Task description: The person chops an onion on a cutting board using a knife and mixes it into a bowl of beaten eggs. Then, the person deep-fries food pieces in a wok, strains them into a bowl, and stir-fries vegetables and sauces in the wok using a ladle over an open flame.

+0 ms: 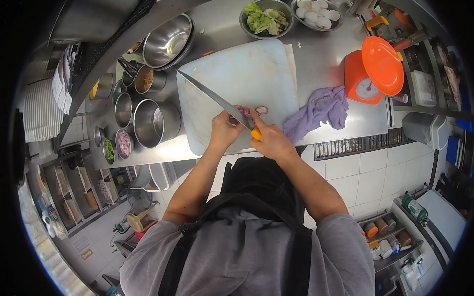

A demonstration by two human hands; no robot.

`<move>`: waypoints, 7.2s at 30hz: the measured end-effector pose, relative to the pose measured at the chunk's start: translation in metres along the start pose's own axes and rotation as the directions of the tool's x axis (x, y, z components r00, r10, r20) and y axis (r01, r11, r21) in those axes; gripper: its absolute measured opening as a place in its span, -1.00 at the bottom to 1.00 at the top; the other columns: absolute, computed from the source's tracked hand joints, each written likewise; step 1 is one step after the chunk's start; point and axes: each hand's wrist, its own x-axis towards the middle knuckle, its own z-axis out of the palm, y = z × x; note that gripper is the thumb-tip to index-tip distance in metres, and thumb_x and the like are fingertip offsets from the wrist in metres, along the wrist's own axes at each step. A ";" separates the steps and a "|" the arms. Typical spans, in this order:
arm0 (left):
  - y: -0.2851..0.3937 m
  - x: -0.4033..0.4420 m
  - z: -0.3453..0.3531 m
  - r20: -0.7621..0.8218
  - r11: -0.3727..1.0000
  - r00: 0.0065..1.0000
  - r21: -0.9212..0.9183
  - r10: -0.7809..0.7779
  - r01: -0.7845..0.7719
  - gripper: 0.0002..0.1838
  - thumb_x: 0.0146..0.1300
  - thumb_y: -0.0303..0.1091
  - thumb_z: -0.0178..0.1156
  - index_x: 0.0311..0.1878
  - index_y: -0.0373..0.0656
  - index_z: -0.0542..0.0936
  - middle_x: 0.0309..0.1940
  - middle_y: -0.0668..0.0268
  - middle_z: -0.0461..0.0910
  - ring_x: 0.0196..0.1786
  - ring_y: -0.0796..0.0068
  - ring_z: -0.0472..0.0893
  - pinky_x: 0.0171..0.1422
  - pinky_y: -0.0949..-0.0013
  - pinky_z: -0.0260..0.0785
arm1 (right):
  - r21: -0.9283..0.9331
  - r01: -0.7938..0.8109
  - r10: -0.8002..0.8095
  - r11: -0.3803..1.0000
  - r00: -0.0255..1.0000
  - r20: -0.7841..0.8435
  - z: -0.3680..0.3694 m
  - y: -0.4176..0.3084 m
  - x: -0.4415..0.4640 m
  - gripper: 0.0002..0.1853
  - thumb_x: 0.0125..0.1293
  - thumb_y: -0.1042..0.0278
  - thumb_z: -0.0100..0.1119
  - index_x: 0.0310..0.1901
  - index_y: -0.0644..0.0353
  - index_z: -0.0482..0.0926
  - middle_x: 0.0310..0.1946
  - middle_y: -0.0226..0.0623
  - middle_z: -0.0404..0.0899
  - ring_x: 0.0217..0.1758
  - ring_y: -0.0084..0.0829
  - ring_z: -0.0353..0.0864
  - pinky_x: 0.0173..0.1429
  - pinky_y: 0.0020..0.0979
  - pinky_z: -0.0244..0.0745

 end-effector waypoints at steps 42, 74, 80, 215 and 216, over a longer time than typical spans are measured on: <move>-0.009 0.003 0.001 -0.036 0.913 0.991 -0.387 0.126 -0.130 -0.55 0.14 -0.69 0.23 0.13 -0.27 0.44 -0.07 0.27 0.54 0.11 0.46 0.54 0.13 0.40 0.46 | 0.474 -0.273 0.254 0.837 0.961 0.105 -0.011 -0.022 0.002 -0.17 0.10 0.36 0.16 0.45 0.26 0.12 -0.60 -0.19 0.55 -0.67 -0.38 0.52 -0.48 -0.39 0.46; -0.014 -0.008 0.002 -0.037 0.831 0.999 -0.557 -0.030 0.004 -0.57 0.18 -0.63 0.26 0.13 -0.28 0.45 0.01 0.22 0.56 0.04 0.46 0.57 0.09 0.42 0.44 | 0.674 -0.287 0.309 0.681 0.947 0.091 -0.001 0.013 0.014 -0.41 0.18 0.42 0.13 0.30 0.23 0.35 -0.65 -0.33 0.45 -0.78 -0.52 0.36 -0.69 -0.46 0.29; -0.011 -0.002 -0.002 -0.071 0.955 0.989 -0.261 0.128 -0.142 -0.53 0.13 -0.61 0.31 0.11 -0.27 0.42 0.03 0.22 0.53 0.02 0.48 0.56 0.03 0.41 0.47 | 0.499 -0.264 0.265 0.825 0.962 0.071 -0.009 -0.014 -0.003 -0.26 0.12 0.40 0.14 0.40 0.21 0.24 -0.65 -0.25 0.50 -0.73 -0.51 0.45 -0.62 -0.43 0.37; -0.019 0.049 0.045 0.403 0.508 0.775 0.591 0.486 -0.626 -0.63 0.03 -0.43 0.24 -0.03 -0.21 0.59 0.04 0.07 0.52 0.06 0.03 0.49 0.03 0.14 0.47 | -0.287 -0.048 -0.036 0.957 0.959 -0.281 -0.087 0.032 0.009 -0.26 0.10 0.37 0.20 0.37 0.11 0.24 -0.37 0.12 0.60 -0.24 0.12 0.61 -0.07 -0.03 0.51; -0.021 0.045 0.042 0.394 0.525 0.780 0.582 0.486 -0.621 -0.68 0.03 -0.46 0.22 -0.08 -0.24 0.60 -0.04 0.07 0.55 0.02 0.05 0.50 -0.01 0.16 0.49 | -0.379 -0.043 -0.043 0.924 0.976 -0.214 -0.088 0.037 0.013 -0.29 0.09 0.39 0.19 0.35 0.12 0.26 -0.33 0.12 0.61 -0.19 0.09 0.62 -0.05 -0.03 0.51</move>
